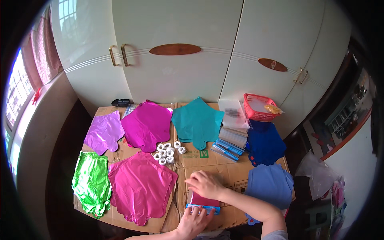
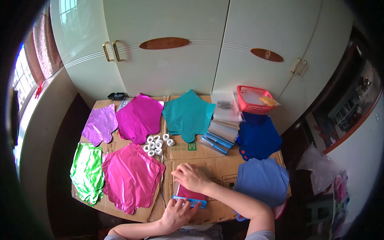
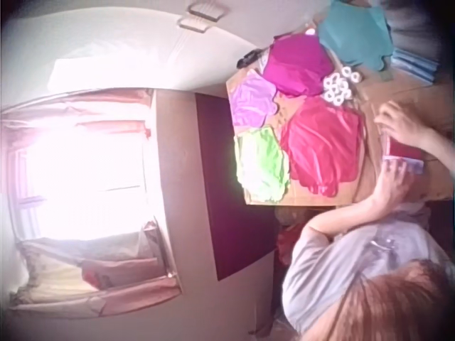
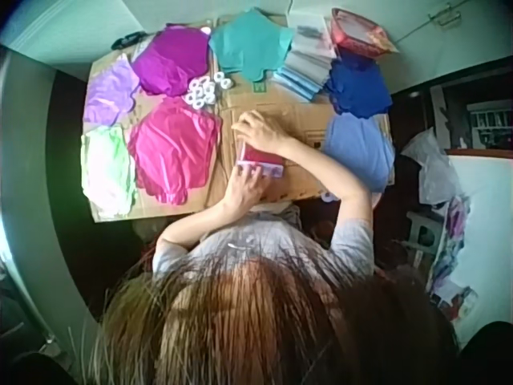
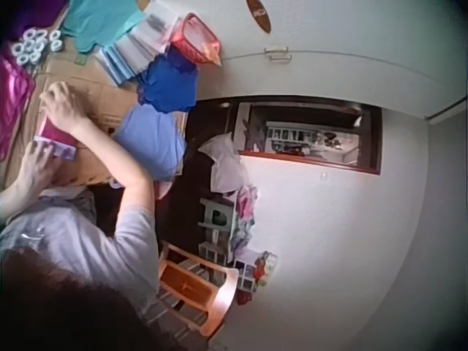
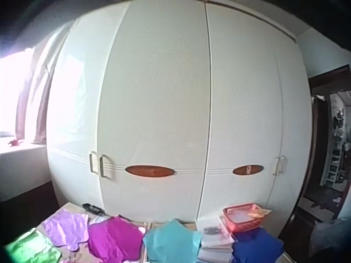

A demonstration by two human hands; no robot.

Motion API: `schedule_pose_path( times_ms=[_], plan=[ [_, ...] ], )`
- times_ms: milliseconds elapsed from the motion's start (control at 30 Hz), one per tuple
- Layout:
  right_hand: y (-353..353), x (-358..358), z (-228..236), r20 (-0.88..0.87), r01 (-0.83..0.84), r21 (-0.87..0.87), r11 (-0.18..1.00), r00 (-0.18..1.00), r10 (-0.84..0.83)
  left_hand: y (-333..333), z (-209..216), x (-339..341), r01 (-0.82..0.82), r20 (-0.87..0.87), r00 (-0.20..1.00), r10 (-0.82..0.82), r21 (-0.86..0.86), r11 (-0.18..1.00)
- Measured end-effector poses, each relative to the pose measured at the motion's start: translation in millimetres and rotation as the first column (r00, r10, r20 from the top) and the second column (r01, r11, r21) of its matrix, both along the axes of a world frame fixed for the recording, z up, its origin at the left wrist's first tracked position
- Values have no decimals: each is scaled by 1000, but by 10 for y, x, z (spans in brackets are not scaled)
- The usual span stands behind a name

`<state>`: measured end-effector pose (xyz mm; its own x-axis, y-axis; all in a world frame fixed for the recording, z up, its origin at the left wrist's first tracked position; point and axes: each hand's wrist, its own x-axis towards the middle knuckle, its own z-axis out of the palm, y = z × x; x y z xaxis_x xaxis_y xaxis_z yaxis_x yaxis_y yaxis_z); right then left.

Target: Folding star-shaped foil balloons and placing them into individual clear plastic packaging sleeves.

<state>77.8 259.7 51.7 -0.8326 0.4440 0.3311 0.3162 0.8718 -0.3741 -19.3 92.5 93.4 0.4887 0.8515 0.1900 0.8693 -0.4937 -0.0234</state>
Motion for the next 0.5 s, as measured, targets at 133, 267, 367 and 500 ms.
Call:
schedule_pose_path(
  times_ms=[133, 267, 367, 500],
  plan=[
    [-20, -42, 38, -49, -11, 96, 995, 999, 16, 76, -15, 9, 93, -53, 995, -89, 73, 993],
    [-8, -23, -50, -24, -52, 74, 996, 998, 53, 78, -94, 38, 112, -7, 994, -113, 187, 976],
    [-23, -38, -50, -38, -62, 90, 994, 997, 66, 61, -182, 22, 103, 17, 994, -110, 231, 967],
    [-34, -27, -47, -33, -61, 103, 993, 997, 65, 40, -235, 36, 74, -3, 997, -75, 250, 965]
  ],
)
